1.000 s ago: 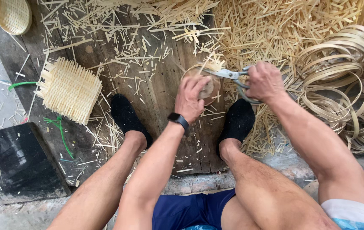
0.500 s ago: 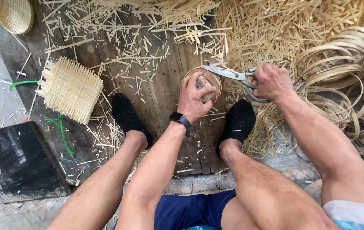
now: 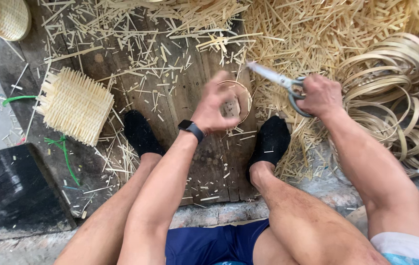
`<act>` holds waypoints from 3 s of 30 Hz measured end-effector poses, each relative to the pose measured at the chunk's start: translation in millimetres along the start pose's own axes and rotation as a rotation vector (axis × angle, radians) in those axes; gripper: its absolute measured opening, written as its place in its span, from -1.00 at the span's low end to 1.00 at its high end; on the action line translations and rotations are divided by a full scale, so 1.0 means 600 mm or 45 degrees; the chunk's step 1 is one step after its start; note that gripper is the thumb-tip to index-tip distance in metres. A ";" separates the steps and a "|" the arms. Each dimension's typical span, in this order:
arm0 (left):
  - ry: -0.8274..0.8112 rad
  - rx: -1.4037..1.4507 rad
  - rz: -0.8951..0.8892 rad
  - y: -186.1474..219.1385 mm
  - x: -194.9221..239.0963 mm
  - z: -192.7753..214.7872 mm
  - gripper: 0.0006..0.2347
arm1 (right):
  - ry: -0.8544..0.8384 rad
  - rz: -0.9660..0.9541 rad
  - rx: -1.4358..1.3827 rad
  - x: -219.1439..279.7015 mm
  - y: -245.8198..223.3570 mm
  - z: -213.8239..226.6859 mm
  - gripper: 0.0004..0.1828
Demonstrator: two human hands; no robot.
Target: The person assembles small woven bamboo bowls by placing a circular bamboo base onto a square woven mat, trimming excess strands with shears, and fitting a circular rim around the edge. The process is repeated for multiple units.
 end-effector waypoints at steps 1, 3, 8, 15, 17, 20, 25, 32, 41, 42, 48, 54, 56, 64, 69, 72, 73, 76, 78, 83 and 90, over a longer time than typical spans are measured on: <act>0.125 0.070 0.243 -0.032 -0.002 0.001 -0.60 | 0.135 -0.072 -0.082 0.004 0.026 -0.009 -0.51; 0.375 0.213 0.712 -0.101 0.004 -0.002 -0.51 | 0.399 -0.208 0.157 0.014 0.055 -0.020 -0.25; 0.214 0.394 0.752 -0.155 -0.025 -0.056 -0.70 | 0.090 -0.319 -0.145 0.010 -0.001 -0.057 -0.28; 0.056 0.528 0.848 -0.151 -0.045 -0.106 -0.74 | 0.027 -0.116 -1.759 -0.031 -0.178 -0.063 -0.78; 0.061 0.587 0.968 -0.150 -0.044 -0.113 -0.78 | -0.063 -0.163 -1.816 -0.042 -0.181 -0.076 -0.83; 0.095 0.648 1.074 -0.146 -0.044 -0.118 -0.81 | -0.106 -0.236 -1.882 -0.049 -0.177 -0.087 -0.86; 0.075 0.697 1.256 -0.164 -0.042 -0.118 -0.83 | -0.154 -0.321 -2.027 -0.024 -0.173 -0.051 -0.82; 0.036 1.627 1.589 -0.190 0.090 -0.137 -0.66 | -0.285 -0.522 -2.391 0.035 -0.205 -0.030 -0.83; 0.181 1.544 1.587 -0.171 0.169 -0.169 -0.79 | -0.184 -0.601 -2.213 0.014 -0.218 -0.076 -0.84; 0.190 1.533 1.569 -0.172 0.167 -0.164 -0.78 | -0.180 -0.599 -2.229 0.015 -0.221 -0.077 -0.83; 0.328 1.884 1.516 -0.153 0.185 -0.190 -0.74 | -0.190 -0.490 -2.283 0.034 -0.233 -0.082 -0.79; 0.474 1.739 1.597 -0.143 0.192 -0.205 -0.76 | -0.133 -0.593 -2.124 0.039 -0.249 -0.077 -0.77; 0.421 1.629 1.557 -0.136 0.179 -0.168 -0.77 | -0.224 -0.461 -2.132 0.042 -0.259 -0.043 -0.71; 0.352 0.481 0.572 0.026 0.088 0.006 -0.78 | -0.113 -0.277 -2.125 0.094 -0.298 0.101 -0.44; 0.380 0.499 0.657 0.089 0.054 0.003 -0.67 | -0.024 -0.287 -1.790 0.077 -0.318 0.087 -0.37; 0.271 0.502 0.537 0.104 0.035 0.021 -0.68 | 0.068 -0.212 -1.704 0.063 -0.296 0.053 -0.44; 0.234 0.493 0.533 0.107 0.025 0.026 -0.68 | 0.162 -0.108 -1.653 0.059 -0.284 0.051 -0.48; 0.067 0.429 0.511 0.116 0.000 0.039 -0.69 | 0.370 0.059 -1.572 0.054 -0.269 0.043 -0.56; -0.068 0.328 0.496 0.125 -0.015 0.037 -0.69 | 0.397 -0.017 -1.615 0.058 -0.263 0.032 -0.57; -0.240 0.208 0.401 0.107 -0.034 0.018 -0.70 | 0.307 -0.275 -2.103 0.079 -0.282 0.019 -0.57; -0.169 0.586 0.771 -0.039 -0.046 0.015 -0.65 | 0.085 0.158 -2.629 0.118 -0.293 0.083 -0.58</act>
Point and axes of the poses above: each hand's wrist, its own x-axis away from the middle knuckle, its own z-axis out of the back of the hand, y = z × x, the point moved 6 cm from there along -x, towards the middle knuckle, and after that the axes turned 8 degrees about z, right-handed, at the moved point
